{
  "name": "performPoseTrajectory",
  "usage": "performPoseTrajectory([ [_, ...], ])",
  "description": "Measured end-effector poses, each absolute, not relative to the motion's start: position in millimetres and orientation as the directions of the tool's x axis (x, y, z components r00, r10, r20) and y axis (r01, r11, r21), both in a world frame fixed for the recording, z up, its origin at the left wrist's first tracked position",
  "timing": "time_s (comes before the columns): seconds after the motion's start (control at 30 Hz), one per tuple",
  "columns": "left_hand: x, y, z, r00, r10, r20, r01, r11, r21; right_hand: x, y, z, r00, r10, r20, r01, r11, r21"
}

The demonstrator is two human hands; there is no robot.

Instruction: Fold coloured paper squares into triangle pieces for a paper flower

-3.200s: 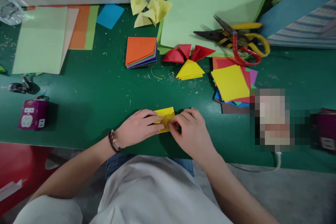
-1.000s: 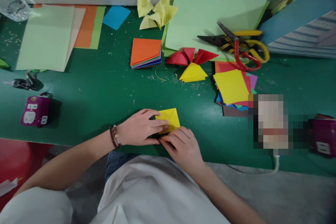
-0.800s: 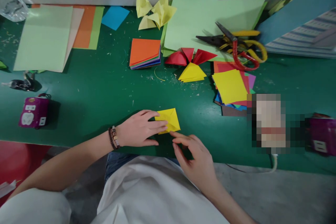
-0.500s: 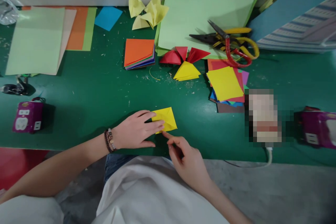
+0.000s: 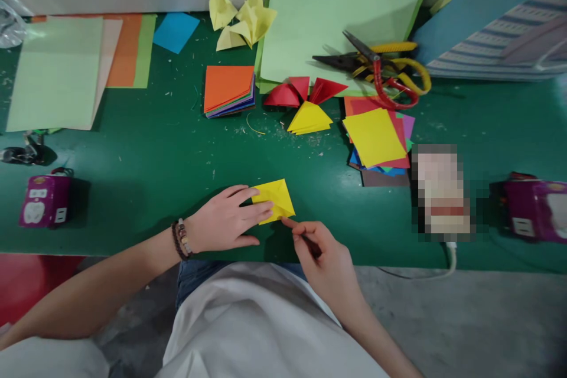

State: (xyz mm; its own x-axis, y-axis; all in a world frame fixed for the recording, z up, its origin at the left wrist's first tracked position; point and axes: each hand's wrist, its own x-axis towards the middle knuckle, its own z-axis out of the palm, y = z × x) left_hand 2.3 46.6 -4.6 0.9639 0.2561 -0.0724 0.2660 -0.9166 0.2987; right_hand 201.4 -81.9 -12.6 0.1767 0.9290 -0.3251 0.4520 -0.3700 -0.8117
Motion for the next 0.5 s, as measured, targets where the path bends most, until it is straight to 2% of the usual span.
performPoseTrajectory([
  [0.23, 2, 47, -4, 0.965, 0.255, -0.061, 0.262, -0.924, 0.280, 217, -89, -15, 0.231, 0.917, -0.325, 0.403, -0.394, -0.826],
  [0.4, 2, 46, -4, 0.962, 0.266, -0.058, 0.272, -0.918, 0.290, 209, -91, -11, 0.099, 0.950, -0.296, 0.414, -0.310, -0.856],
  [0.5, 2, 46, -3, 0.956, 0.285, -0.066, 0.292, -0.909, 0.297, 203, -86, -10, 0.078, 0.953, -0.293, 0.442, -0.297, -0.847],
])
